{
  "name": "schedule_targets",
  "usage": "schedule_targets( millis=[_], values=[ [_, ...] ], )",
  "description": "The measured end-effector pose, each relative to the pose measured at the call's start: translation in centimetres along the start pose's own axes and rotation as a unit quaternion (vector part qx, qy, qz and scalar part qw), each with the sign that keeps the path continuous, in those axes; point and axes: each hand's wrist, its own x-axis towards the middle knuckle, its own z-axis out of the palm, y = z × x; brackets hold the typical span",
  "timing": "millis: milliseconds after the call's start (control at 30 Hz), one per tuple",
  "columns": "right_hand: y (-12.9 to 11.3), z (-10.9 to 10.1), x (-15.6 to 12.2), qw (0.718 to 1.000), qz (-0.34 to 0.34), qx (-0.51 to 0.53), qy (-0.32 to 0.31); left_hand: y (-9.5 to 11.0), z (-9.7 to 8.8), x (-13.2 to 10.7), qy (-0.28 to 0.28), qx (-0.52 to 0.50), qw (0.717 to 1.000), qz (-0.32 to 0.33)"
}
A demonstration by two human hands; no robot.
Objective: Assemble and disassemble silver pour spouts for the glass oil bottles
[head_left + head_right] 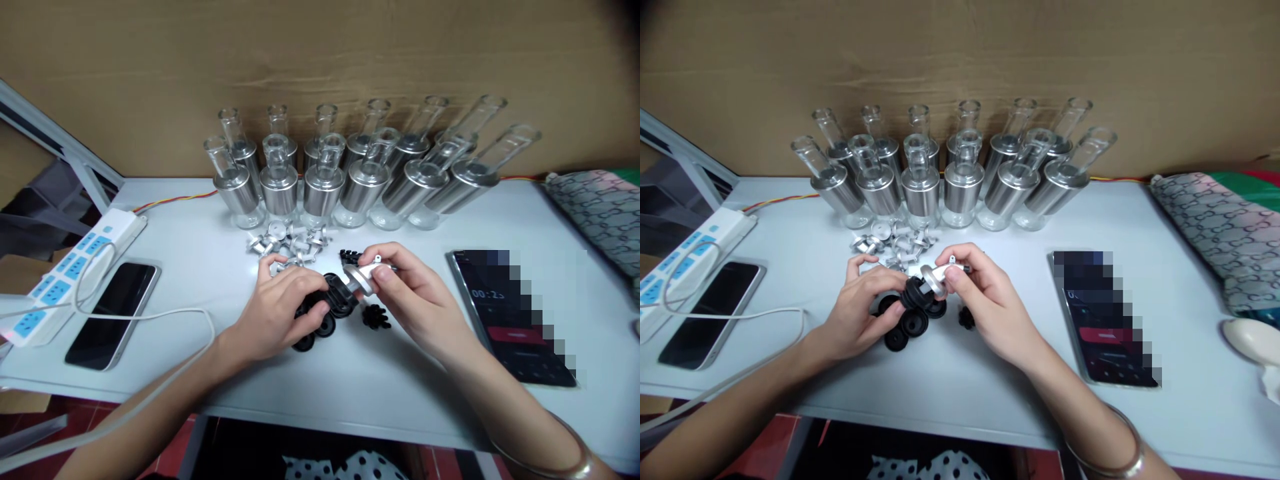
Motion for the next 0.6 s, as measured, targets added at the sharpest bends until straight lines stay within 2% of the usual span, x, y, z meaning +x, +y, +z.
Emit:
schedule_targets(
  millis=[267,433,600],
  values=[
    [-0.17,0.15,-0.10,1.000,-0.001,-0.006,0.000,0.22,-0.07,0.06,-0.004,-0.002,1.000,-0.012],
    [-0.41,0.28,-0.24,0.999,-0.005,-0.045,-0.003,0.25,0.01,-0.02,-0.020,-0.003,1.000,-0.008],
    [-0.48,0.20,-0.01,0.998,-0.020,-0.065,-0.007,0.37,-0.12,-0.03,-0.011,-0.012,1.000,-0.014]
  ],
)
